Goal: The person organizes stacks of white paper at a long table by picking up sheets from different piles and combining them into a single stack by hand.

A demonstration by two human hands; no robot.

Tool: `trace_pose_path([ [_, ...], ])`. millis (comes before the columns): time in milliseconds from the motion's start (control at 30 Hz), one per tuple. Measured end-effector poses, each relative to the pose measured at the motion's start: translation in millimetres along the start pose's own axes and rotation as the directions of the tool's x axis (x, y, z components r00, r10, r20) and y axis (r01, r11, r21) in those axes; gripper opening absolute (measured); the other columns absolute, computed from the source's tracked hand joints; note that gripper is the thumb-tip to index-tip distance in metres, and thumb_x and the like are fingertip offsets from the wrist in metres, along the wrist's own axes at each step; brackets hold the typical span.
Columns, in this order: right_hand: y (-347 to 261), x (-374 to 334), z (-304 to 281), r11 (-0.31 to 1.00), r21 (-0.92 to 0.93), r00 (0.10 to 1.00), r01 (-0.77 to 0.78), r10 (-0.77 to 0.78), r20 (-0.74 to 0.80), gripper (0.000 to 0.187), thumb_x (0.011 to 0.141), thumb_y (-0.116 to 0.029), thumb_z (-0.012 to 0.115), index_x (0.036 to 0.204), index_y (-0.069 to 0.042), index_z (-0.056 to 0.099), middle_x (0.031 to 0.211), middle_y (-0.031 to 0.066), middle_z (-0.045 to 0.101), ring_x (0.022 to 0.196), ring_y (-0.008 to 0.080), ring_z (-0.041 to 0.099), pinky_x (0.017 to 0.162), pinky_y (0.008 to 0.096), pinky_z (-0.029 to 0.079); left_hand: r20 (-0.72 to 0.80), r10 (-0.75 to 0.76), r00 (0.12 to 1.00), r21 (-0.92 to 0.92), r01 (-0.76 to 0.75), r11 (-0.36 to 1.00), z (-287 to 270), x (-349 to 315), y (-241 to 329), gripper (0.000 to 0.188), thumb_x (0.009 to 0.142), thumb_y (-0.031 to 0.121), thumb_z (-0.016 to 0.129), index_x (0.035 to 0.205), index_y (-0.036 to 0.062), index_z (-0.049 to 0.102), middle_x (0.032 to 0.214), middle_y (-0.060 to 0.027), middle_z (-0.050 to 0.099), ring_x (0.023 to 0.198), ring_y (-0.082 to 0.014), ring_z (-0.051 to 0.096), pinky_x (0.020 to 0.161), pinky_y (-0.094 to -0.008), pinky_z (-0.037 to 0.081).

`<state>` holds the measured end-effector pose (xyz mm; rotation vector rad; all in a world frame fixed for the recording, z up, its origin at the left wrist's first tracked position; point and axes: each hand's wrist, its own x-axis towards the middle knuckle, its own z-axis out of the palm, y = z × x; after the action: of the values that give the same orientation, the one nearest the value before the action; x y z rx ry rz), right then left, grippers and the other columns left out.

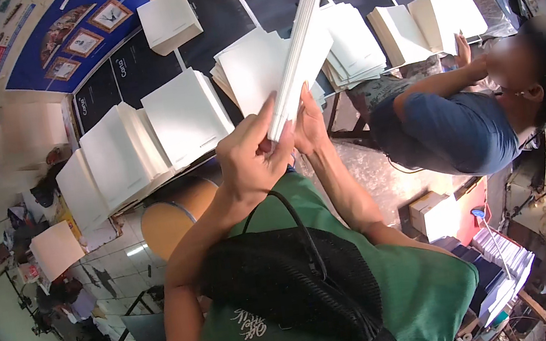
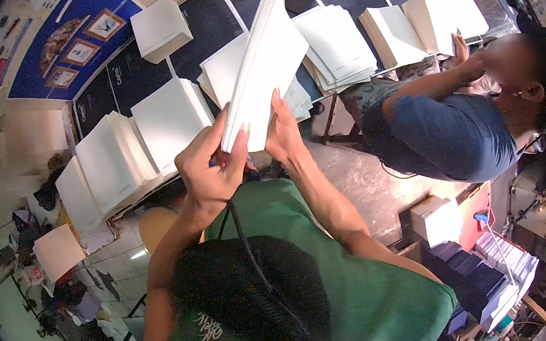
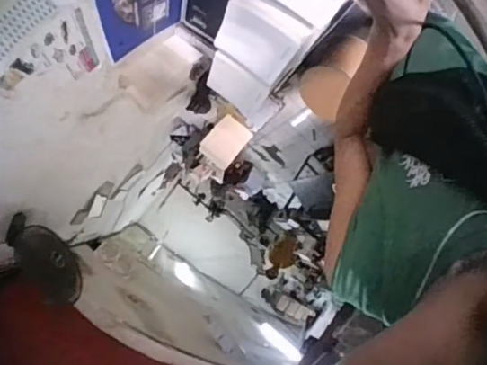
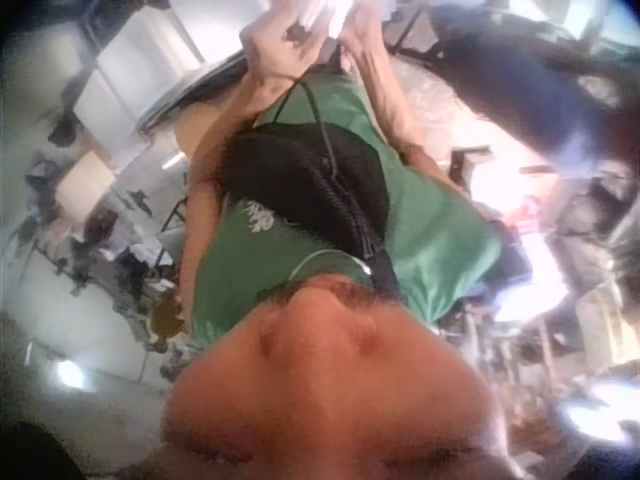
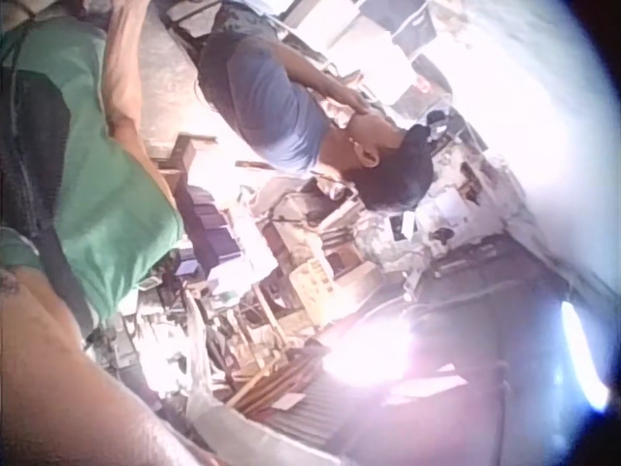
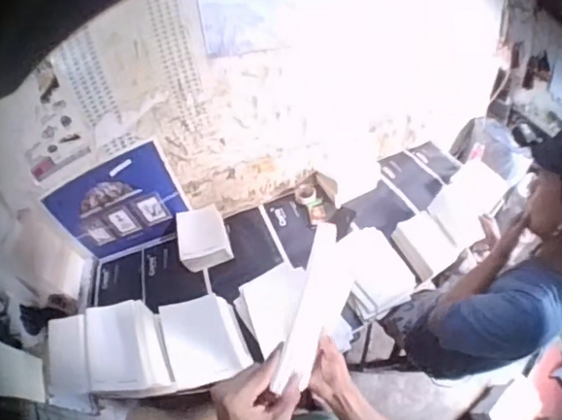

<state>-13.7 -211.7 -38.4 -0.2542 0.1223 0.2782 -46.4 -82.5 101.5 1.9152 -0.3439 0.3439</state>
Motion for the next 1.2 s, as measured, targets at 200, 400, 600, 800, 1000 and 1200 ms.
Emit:
trace_pose_path([
  [200, -6, 11, -4, 0.987, 0.161, 0.990, 0.004, -0.026, 0.135, 0.035, 0.103, -0.025, 0.051, 0.138, -0.027, 0.051, 0.097, 0.0064, 0.057, 0.085, 0.0172, 0.057, 0.089, 0.0485, 0.055, 0.055, 0.346, 0.937, 0.164, -0.351, 0.922, -4, 2, -4, 0.044, 0.080, 0.001, 0.072, 0.123, -0.0062, 0.067, 0.057, -0.0056, 0.053, 0.045, -0.0116, 0.048, 0.043, -0.0284, 0.038],
  [400, -9, 18, 4, 0.984, 0.176, 0.978, -0.021, -0.017, 0.208, 0.024, 0.103, -0.031, 0.052, 0.126, -0.023, 0.055, 0.093, 0.0042, 0.057, 0.084, 0.0174, 0.057, 0.090, 0.0466, 0.052, 0.070, 0.360, 0.930, 0.121, -0.366, 0.923, -3, 3, -5, 0.044, 0.081, 0.004, 0.072, 0.124, -0.0038, 0.068, 0.056, -0.0052, 0.051, 0.045, -0.0131, 0.049, 0.044, -0.0294, 0.039],
  [600, -9, 17, 8, 0.989, 0.147, 0.978, -0.035, 0.003, 0.208, 0.028, 0.105, -0.036, 0.050, 0.100, -0.011, 0.062, 0.093, 0.0025, 0.060, 0.083, 0.0183, 0.057, 0.087, 0.0423, 0.047, 0.075, 0.342, 0.937, 0.131, -0.349, 0.928, -4, 2, -5, 0.045, 0.080, 0.004, 0.072, 0.124, -0.0033, 0.067, 0.057, -0.0053, 0.052, 0.046, -0.0123, 0.049, 0.045, -0.0289, 0.038],
  [800, -7, 18, 7, 0.988, 0.151, 0.985, -0.027, 0.000, 0.175, 0.019, 0.104, -0.033, 0.051, 0.113, -0.017, 0.058, 0.093, 0.0036, 0.059, 0.084, 0.0176, 0.058, 0.087, 0.0442, 0.050, 0.055, 0.339, 0.939, 0.117, -0.343, 0.932, -3, 3, -6, 0.047, 0.079, 0.002, 0.072, 0.125, -0.0030, 0.067, 0.057, -0.0052, 0.051, 0.046, -0.0114, 0.048, 0.045, -0.0281, 0.039],
  [1000, -7, 21, -7, 0.986, 0.159, 0.981, -0.045, 0.014, 0.192, 0.038, 0.100, -0.024, 0.056, 0.137, -0.028, 0.051, 0.096, 0.0046, 0.058, 0.082, 0.0159, 0.058, 0.091, 0.0473, 0.054, 0.039, 0.306, 0.951, 0.106, -0.308, 0.945, -5, 4, -9, 0.047, 0.079, 0.000, 0.073, 0.126, -0.0028, 0.067, 0.056, -0.0037, 0.050, 0.046, -0.0097, 0.047, 0.045, -0.0268, 0.038],
  [1200, -6, 20, 6, 0.989, 0.136, 0.979, -0.055, 0.027, 0.203, 0.025, 0.105, -0.036, 0.050, 0.111, -0.014, 0.061, 0.093, 0.0021, 0.064, 0.086, 0.0172, 0.061, 0.088, 0.0444, 0.051, 0.034, 0.254, 0.967, 0.125, -0.256, 0.958, -7, 0, -8, 0.047, 0.078, 0.002, 0.074, 0.124, -0.0028, 0.068, 0.057, -0.0021, 0.050, 0.046, -0.0083, 0.047, 0.045, -0.0258, 0.038],
])
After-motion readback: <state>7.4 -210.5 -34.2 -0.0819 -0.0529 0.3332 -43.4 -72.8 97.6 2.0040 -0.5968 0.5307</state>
